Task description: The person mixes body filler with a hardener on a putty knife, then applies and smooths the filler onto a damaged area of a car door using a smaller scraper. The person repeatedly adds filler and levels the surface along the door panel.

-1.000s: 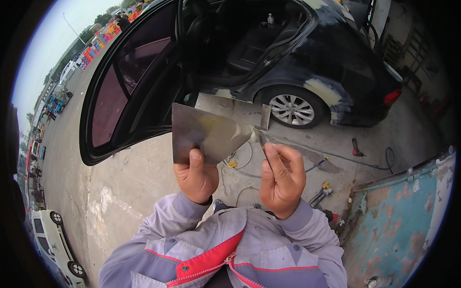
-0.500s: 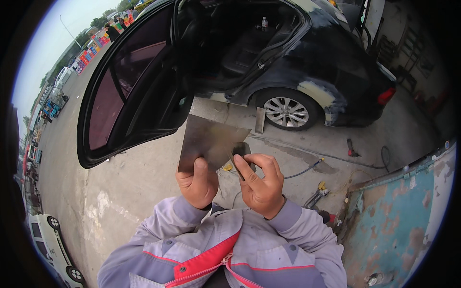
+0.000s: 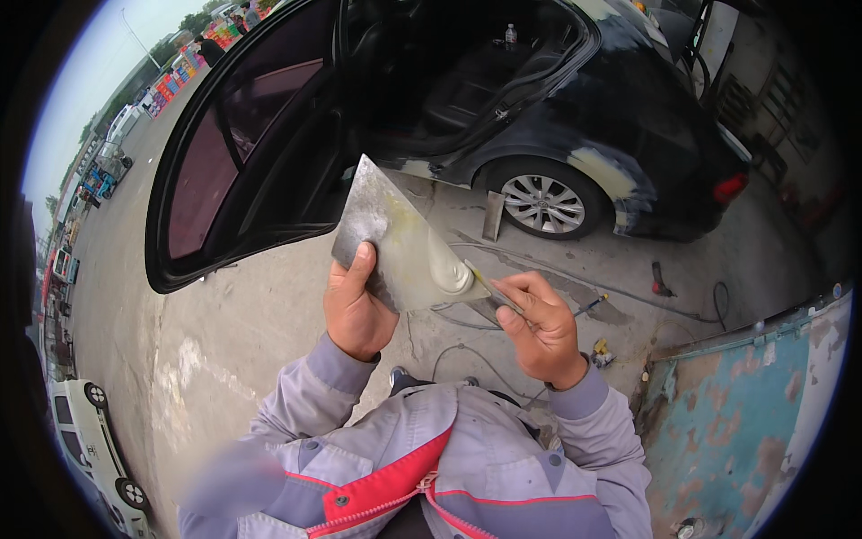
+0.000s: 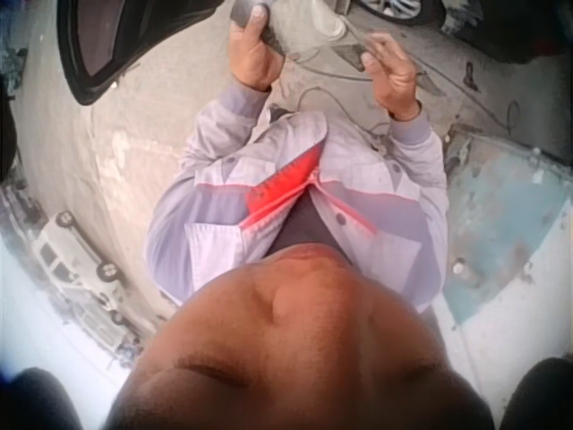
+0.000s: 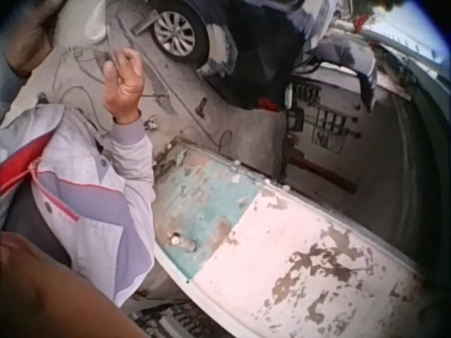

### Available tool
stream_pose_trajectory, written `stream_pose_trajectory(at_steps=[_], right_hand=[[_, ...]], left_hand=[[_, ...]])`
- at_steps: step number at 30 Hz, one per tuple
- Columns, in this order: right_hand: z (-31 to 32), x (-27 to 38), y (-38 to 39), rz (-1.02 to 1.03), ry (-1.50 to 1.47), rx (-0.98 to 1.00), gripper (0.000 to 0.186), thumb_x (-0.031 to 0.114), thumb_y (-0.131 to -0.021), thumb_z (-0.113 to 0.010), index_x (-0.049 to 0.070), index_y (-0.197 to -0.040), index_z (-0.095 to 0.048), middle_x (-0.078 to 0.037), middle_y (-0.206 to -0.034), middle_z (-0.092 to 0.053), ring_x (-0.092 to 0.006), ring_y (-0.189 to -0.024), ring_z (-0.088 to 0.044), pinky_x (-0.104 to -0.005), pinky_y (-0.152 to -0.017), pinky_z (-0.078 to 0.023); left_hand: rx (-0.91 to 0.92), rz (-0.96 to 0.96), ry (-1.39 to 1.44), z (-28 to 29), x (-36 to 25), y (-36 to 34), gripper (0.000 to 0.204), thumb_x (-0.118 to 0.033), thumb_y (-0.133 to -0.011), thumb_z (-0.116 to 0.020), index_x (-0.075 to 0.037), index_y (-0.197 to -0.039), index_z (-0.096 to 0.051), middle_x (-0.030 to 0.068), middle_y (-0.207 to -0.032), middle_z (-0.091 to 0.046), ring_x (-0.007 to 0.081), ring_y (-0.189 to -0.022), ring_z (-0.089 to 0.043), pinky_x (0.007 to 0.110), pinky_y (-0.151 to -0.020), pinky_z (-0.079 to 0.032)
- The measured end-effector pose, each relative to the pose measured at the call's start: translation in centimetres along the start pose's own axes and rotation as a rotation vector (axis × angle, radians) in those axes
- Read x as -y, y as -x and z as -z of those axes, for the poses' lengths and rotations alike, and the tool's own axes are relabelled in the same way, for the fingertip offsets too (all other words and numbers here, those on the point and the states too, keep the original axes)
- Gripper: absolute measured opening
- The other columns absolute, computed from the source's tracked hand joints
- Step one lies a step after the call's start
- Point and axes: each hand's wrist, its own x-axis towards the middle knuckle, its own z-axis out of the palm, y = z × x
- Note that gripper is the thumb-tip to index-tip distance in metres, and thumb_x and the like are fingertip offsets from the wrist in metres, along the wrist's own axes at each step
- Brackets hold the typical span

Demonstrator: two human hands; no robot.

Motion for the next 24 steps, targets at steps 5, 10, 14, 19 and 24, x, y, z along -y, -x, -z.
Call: stream_pose_trajectory(at_steps=[5,10,14,19,24], right_hand=[[-0.7,0.5,0.8,0.044,0.468,-0.313,0.035,0.002,-0.094,-0.066,-0.001,-0.128,-0.07,-0.014,-0.109,-0.064,-0.0223,-0.089,-0.062,-0.0309,-0.077,-0.051],[-4.0,0.7,1.1,0.222,0.603,-0.146,0.042,-0.002,-0.087,-0.07,0.004,-0.128,-0.071,-0.014,-0.108,-0.065,-0.0281,-0.092,-0.065,-0.0358,-0.079,-0.055],[-3.1,1.2,0.9,0.196,0.516,-0.273,0.046,-0.004,-0.083,-0.071,0.005,-0.128,-0.071,-0.014,-0.109,-0.064,-0.0305,-0.094,-0.065,-0.0382,-0.079,-0.056],[-3.1,0.7,0.2,0.259,0.621,-0.221,0.052,-0.005,-0.077,-0.072,0.006,-0.127,-0.072,-0.015,-0.11,-0.063,-0.0302,-0.087,-0.064,-0.0382,-0.073,-0.055],[-2.0,0.6,0.6,0.223,0.54,-0.24,0.053,-0.005,-0.077,-0.071,0.006,-0.129,-0.071,-0.015,-0.11,-0.063,-0.0288,-0.09,-0.063,-0.0349,-0.072,-0.055]], left_hand=[[0.101,-0.24,-0.054,-0.4,0.9,0.3,0.044,-0.014,-0.108,-0.052,-0.005,-0.15,-0.044,0.0094,-0.147,-0.055,0.0243,-0.134,-0.054,0.045,-0.112,-0.045],[0.307,-0.411,-0.218,-1.2,2.9,1.5,0.041,-0.01,-0.108,-0.051,-0.004,-0.148,-0.05,0.0127,-0.148,-0.055,0.0265,-0.136,-0.053,0.046,-0.114,-0.043],[0.26,-0.447,-0.176,-1.1,2.8,1.2,0.04,-0.009,-0.108,-0.05,-0.002,-0.147,-0.05,0.014,-0.149,-0.054,0.0275,-0.137,-0.052,0.046,-0.114,-0.042],[0.377,-0.486,-0.285,-2.3,3.5,1.7,0.038,-0.008,-0.109,-0.048,-0.001,-0.146,-0.05,0.0146,-0.148,-0.055,0.0274,-0.137,-0.052,0.046,-0.115,-0.041],[0.337,-0.502,-0.236,-2.3,3.6,0.8,0.037,-0.007,-0.108,-0.05,0.0,-0.144,-0.053,0.0162,-0.15,-0.053,0.0275,-0.137,-0.052,0.045,-0.115,-0.039]])
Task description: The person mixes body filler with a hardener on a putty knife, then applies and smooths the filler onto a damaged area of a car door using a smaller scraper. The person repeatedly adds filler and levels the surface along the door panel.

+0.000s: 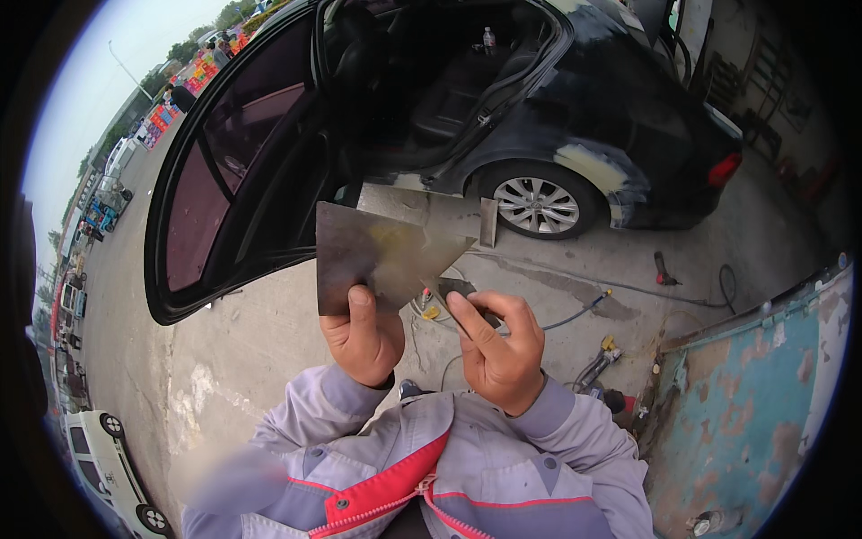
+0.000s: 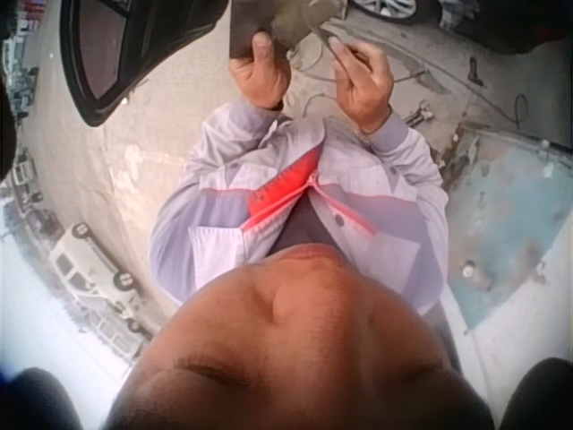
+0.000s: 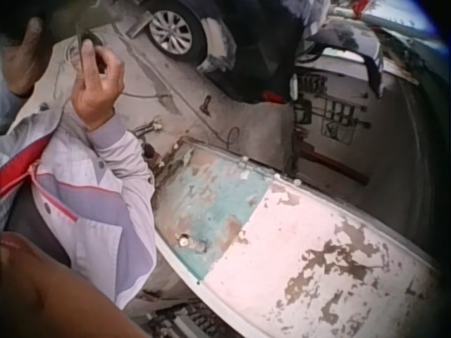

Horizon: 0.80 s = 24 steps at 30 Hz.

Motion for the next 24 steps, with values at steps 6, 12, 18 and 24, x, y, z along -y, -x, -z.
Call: stream_pose_trajectory(at_steps=[6,12,18,24], right_hand=[[0.3,-1.5,-0.2,-0.001,0.04,-0.032,0.051,-0.004,-0.078,-0.071,0.005,-0.128,-0.071,-0.014,-0.108,-0.063,-0.0288,-0.092,-0.063,-0.0352,-0.074,-0.055],[2.2,-3.2,-0.3,-0.225,-0.119,-0.13,0.031,0.005,-0.094,-0.067,-0.001,-0.125,-0.071,-0.014,-0.106,-0.066,-0.0233,-0.094,-0.065,-0.0389,-0.088,-0.055],[3.7,-7.4,-1.9,-0.59,-1.095,-0.526,0.037,0.012,-0.101,-0.065,-0.011,-0.129,-0.064,-0.016,-0.118,-0.064,-0.0205,-0.102,-0.062,-0.0339,-0.096,-0.049],[5.1,-11.8,-0.3,-0.544,-0.435,0.142,0.03,0.011,-0.101,-0.063,-0.013,-0.119,-0.067,-0.013,-0.109,-0.065,-0.0172,-0.096,-0.06,-0.0276,-0.087,-0.046]], left_hand=[[0.053,-0.012,-0.109,-1.5,1.5,0.6,0.035,-0.007,-0.106,-0.054,0.003,-0.14,-0.055,0.0172,-0.142,-0.057,0.0254,-0.13,-0.054,0.042,-0.112,-0.04],[0.043,-0.041,-0.132,-1.8,2.9,-2.2,0.04,-0.009,-0.108,-0.051,-0.001,-0.147,-0.049,0.0164,-0.147,-0.055,0.0265,-0.135,-0.054,0.044,-0.113,-0.042],[-0.23,0.734,0.228,-2.3,5.9,-3.8,0.036,-0.017,-0.107,-0.055,-0.005,-0.141,-0.052,0.0094,-0.136,-0.063,0.0238,-0.123,-0.062,0.044,-0.106,-0.05],[-0.286,0.805,0.356,0.0,11.4,-7.0,0.036,-0.02,-0.107,-0.055,-0.006,-0.14,-0.051,0.01,-0.135,-0.063,0.0255,-0.124,-0.062,0.047,-0.106,-0.051]])
